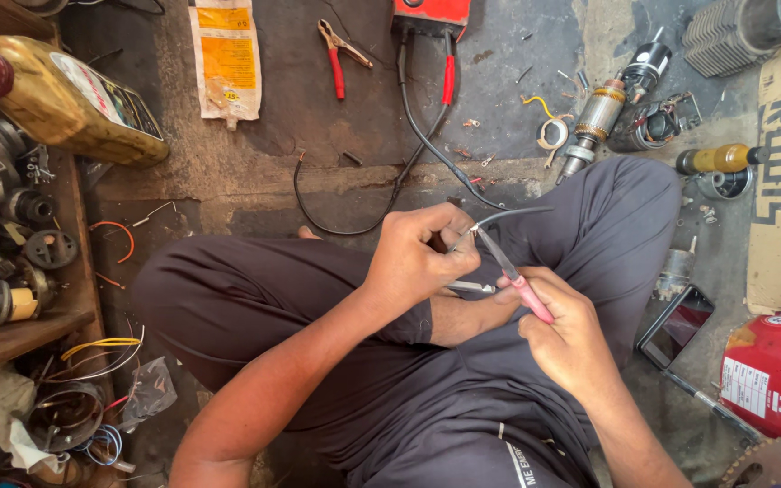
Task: The person strips the insulation from a black wire, twists the exposed strands, and secures a metal connector onto the wire end using pliers. They then wrap the connection with electrical tape.
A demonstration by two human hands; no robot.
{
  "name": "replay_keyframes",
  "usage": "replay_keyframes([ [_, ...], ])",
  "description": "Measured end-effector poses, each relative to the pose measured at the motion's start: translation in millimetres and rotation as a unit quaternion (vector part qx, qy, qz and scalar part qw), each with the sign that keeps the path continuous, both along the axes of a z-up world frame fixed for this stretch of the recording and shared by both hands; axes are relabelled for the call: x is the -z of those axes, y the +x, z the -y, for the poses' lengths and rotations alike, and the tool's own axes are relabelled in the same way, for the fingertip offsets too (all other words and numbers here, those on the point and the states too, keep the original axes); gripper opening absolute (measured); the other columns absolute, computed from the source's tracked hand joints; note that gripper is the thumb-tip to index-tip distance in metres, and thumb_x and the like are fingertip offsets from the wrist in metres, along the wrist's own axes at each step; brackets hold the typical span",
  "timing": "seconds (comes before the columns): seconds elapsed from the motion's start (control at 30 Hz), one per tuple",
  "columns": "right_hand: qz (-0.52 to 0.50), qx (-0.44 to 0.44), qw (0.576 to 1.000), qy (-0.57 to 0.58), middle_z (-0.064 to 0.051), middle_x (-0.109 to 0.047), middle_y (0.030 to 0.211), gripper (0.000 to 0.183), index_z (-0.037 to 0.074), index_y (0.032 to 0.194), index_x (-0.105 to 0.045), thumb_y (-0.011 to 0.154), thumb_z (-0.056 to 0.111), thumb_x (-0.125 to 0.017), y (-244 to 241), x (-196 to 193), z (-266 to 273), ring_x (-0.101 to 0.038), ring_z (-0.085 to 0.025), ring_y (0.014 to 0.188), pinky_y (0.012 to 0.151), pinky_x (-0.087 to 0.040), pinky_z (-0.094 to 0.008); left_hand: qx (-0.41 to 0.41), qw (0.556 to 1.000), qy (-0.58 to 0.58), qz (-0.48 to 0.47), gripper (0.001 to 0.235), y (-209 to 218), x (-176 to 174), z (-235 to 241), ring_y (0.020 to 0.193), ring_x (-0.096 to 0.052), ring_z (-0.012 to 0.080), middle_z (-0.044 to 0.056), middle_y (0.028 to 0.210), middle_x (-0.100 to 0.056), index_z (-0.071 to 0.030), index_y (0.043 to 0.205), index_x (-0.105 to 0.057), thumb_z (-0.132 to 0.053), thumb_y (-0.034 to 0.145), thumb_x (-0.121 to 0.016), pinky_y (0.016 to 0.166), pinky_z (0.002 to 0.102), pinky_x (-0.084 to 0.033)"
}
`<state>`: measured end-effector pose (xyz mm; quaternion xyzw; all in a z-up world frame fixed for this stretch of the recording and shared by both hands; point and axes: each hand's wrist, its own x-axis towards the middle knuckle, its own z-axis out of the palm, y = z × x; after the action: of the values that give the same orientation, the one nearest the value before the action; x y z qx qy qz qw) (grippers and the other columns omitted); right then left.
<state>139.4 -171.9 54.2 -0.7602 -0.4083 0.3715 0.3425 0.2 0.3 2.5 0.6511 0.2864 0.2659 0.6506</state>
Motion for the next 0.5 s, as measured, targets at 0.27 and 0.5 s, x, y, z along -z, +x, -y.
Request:
replay_keyframes([
  [0.27,-0.013,0.048,0.999,0.003,-0.008,-0.058,0.086,0.019,-0.005,0.082,-0.062,0.067,-0.012,-0.053,-7,9,-2,-0.058,-0.015,0.072,0.064,-0.048,-0.028,-0.003,0.999,0.041,0.0,0.011,-1,-4,-1,0.06,-0.057,0.0028,0.001,0.068,-0.065,-0.003,0.086,-0.069,-0.007,0.079,-0.076,0.055,0.023,-0.047],
  [0.5,0.049,0.047,0.996,0.061,-0.008,-0.046,0.072,0.006,-0.005,0.082,-0.051,0.081,-0.012,-0.051,-13,24,-6,-0.043,-0.016,0.061,0.058,-0.039,-0.03,0.017,0.991,-0.134,0.005,0.005,0,10,2,0.065,-0.05,-0.0019,-0.008,0.068,-0.058,-0.001,0.081,-0.069,-0.001,0.079,-0.074,0.056,0.019,-0.043],
])
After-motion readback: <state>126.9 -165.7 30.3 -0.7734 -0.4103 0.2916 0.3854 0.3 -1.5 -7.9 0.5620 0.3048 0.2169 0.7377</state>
